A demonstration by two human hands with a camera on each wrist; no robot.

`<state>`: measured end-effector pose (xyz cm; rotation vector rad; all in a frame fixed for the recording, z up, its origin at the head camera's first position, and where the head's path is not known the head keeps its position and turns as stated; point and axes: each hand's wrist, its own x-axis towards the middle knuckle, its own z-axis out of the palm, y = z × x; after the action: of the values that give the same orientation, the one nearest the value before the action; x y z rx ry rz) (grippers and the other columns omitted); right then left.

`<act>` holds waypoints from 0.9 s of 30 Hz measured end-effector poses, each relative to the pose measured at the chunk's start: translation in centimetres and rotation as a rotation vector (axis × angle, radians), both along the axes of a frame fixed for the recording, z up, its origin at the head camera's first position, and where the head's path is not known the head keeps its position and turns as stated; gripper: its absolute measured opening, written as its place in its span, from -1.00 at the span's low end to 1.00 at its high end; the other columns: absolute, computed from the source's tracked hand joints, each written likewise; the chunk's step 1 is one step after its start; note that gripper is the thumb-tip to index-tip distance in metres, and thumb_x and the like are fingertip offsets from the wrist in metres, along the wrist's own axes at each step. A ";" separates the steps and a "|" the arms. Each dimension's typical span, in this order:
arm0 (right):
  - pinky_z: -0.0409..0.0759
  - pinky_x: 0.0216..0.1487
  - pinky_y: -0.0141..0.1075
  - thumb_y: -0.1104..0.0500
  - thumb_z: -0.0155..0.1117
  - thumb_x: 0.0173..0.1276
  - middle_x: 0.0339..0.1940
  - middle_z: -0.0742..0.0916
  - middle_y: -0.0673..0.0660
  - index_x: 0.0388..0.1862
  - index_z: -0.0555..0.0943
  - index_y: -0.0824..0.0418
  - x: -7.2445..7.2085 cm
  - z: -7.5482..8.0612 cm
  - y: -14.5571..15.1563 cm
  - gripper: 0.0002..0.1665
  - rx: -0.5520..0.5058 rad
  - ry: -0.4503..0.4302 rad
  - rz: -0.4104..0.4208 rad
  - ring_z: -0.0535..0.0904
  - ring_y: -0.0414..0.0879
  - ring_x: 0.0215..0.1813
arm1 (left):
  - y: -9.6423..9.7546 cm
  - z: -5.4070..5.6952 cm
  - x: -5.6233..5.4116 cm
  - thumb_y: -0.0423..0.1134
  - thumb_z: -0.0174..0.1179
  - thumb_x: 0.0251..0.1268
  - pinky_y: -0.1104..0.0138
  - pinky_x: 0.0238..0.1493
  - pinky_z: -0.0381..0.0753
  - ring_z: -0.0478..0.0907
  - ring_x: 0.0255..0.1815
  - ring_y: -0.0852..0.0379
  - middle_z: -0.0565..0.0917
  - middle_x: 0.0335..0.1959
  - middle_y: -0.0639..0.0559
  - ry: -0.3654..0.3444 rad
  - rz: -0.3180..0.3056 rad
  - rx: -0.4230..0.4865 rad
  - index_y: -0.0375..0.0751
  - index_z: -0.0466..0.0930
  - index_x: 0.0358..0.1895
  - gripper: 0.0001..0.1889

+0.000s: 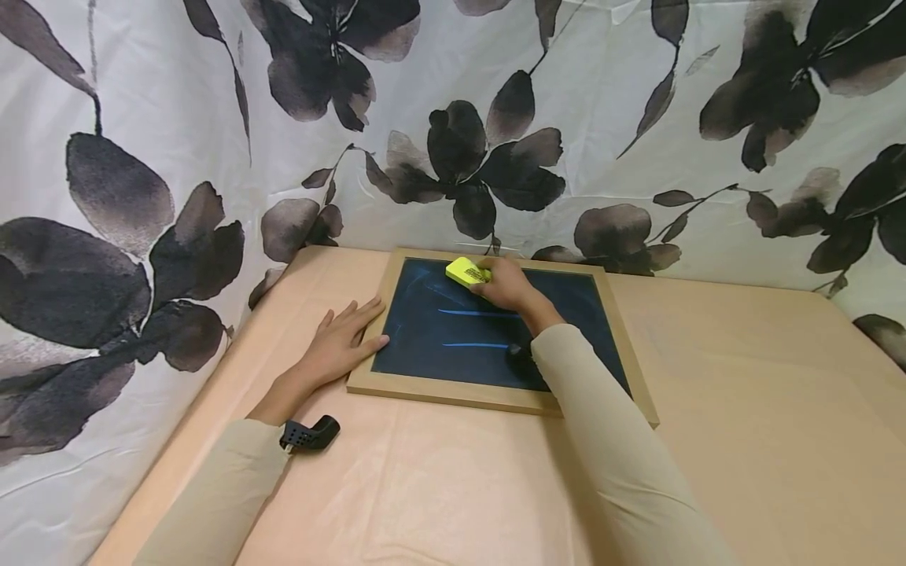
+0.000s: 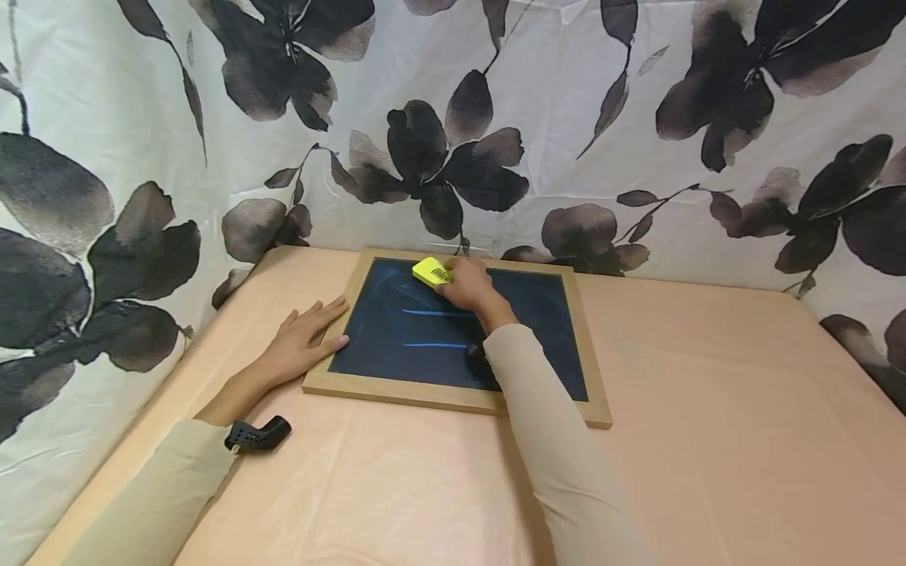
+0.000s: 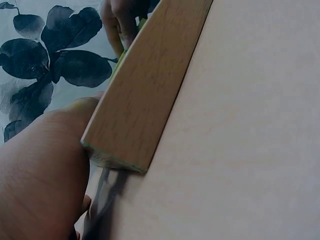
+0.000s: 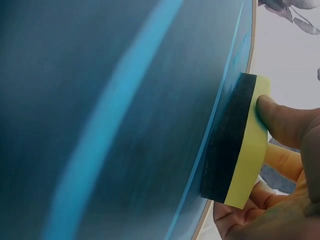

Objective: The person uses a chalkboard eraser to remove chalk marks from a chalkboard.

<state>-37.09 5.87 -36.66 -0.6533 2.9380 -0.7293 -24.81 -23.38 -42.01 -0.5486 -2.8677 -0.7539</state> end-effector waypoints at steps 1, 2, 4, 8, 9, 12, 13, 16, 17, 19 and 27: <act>0.34 0.12 -0.03 0.14 0.28 0.31 0.13 0.59 0.32 0.28 0.45 0.40 0.0 0.0 -0.2 -0.39 -0.001 -0.002 0.001 0.35 0.17 0.09 | 0.0 0.0 0.0 0.11 0.08 0.37 -0.25 0.34 -0.26 -0.02 0.47 -0.26 0.13 0.50 -0.06 0.002 -0.002 0.001 -0.13 0.15 0.49 -0.28; 0.32 0.16 -0.03 0.15 0.27 0.31 0.15 0.58 0.32 0.28 0.45 0.41 0.0 0.1 -0.4 -0.39 0.002 -0.001 0.003 0.35 0.18 0.13 | 0.0 0.0 0.0 0.11 0.08 0.37 -0.26 0.34 -0.26 -0.02 0.47 -0.27 0.13 0.50 -0.06 0.004 -0.005 0.002 -0.14 0.15 0.49 -0.28; 0.27 0.25 -0.01 0.14 0.26 0.33 0.21 0.56 0.31 0.29 0.44 0.40 0.1 0.1 -0.7 -0.39 -0.001 -0.007 0.002 0.31 0.21 0.24 | 0.0 0.1 0.0 0.10 0.09 0.37 -0.26 0.34 -0.26 -0.02 0.47 -0.28 0.14 0.49 -0.06 0.007 -0.008 0.009 -0.14 0.16 0.48 -0.28; 0.15 0.36 0.02 0.15 0.25 0.34 0.28 0.50 0.29 0.31 0.43 0.39 0.3 0.2 -1.4 -0.39 -0.005 -0.015 -0.008 0.20 0.26 0.38 | 0.0 0.1 -0.1 0.09 0.09 0.37 -0.27 0.33 -0.25 -0.02 0.47 -0.29 0.13 0.49 -0.08 0.012 -0.012 -0.004 -0.15 0.15 0.48 -0.28; 0.16 0.36 0.02 0.15 0.25 0.34 0.29 0.50 0.29 0.31 0.43 0.38 0.4 0.3 -1.5 -0.39 -0.004 -0.018 -0.010 0.19 0.25 0.39 | 0.0 0.1 -0.1 0.09 0.09 0.37 -0.26 0.33 -0.25 -0.02 0.47 -0.28 0.14 0.49 -0.07 0.013 -0.012 -0.006 -0.15 0.15 0.48 -0.29; 0.20 0.33 0.04 0.14 0.25 0.34 0.29 0.49 0.29 0.31 0.43 0.37 0.6 0.4 -1.9 -0.39 -0.002 -0.025 -0.010 0.17 0.26 0.40 | 0.0 0.2 -0.1 0.08 0.09 0.37 -0.27 0.33 -0.25 -0.02 0.47 -0.29 0.13 0.49 -0.07 0.014 -0.013 -0.011 -0.15 0.15 0.49 -0.29; 0.22 0.32 0.05 0.14 0.25 0.34 0.30 0.49 0.30 0.31 0.43 0.36 0.7 0.5 -2.1 -0.39 0.001 -0.027 -0.007 0.18 0.26 0.39 | 0.0 0.3 -0.1 0.08 0.10 0.37 -0.27 0.33 -0.25 -0.02 0.47 -0.29 0.13 0.49 -0.07 0.013 -0.013 -0.011 -0.14 0.15 0.49 -0.29; 0.26 0.28 0.07 0.12 0.25 0.34 0.29 0.48 0.34 0.33 0.43 0.33 0.9 0.6 -2.5 -0.39 0.009 -0.035 -0.003 0.18 0.27 0.38 | -0.1 0.3 -0.1 0.08 0.11 0.37 -0.26 0.34 -0.25 -0.02 0.47 -0.28 0.13 0.49 -0.05 0.012 -0.012 -0.009 -0.14 0.15 0.49 -0.29; 0.28 0.26 0.08 0.12 0.25 0.34 0.29 0.47 0.36 0.33 0.43 0.32 1.0 0.7 -2.6 -0.39 0.013 -0.036 -0.003 0.20 0.27 0.37 | -0.1 0.3 0.0 0.08 0.11 0.36 -0.26 0.34 -0.25 -0.02 0.47 -0.28 0.13 0.50 -0.05 0.013 -0.012 -0.010 -0.14 0.15 0.49 -0.28; 0.33 0.20 0.08 0.11 0.25 0.35 0.26 0.44 0.39 0.34 0.42 0.31 1.1 0.7 -2.7 -0.38 0.026 -0.045 -0.002 0.27 0.24 0.29 | -0.1 0.3 0.0 0.08 0.11 0.36 -0.26 0.34 -0.25 -0.01 0.47 -0.28 0.14 0.49 -0.05 0.016 -0.012 -0.009 -0.14 0.16 0.48 -0.28; 0.35 0.16 0.02 0.13 0.22 0.38 0.17 0.46 0.34 0.37 0.39 0.28 1.3 0.7 -2.7 -0.39 0.074 -0.061 0.073 0.33 0.16 0.15 | -0.4 -0.2 0.0 0.10 0.08 0.37 -0.26 0.34 -0.25 -0.02 0.47 -0.27 0.13 0.50 -0.04 0.011 -0.009 -0.010 -0.14 0.16 0.48 -0.29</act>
<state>-35.84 3.20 -35.96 -0.7141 2.8533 -0.6197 -24.78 -23.74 -42.18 -0.5663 -2.8618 -0.7361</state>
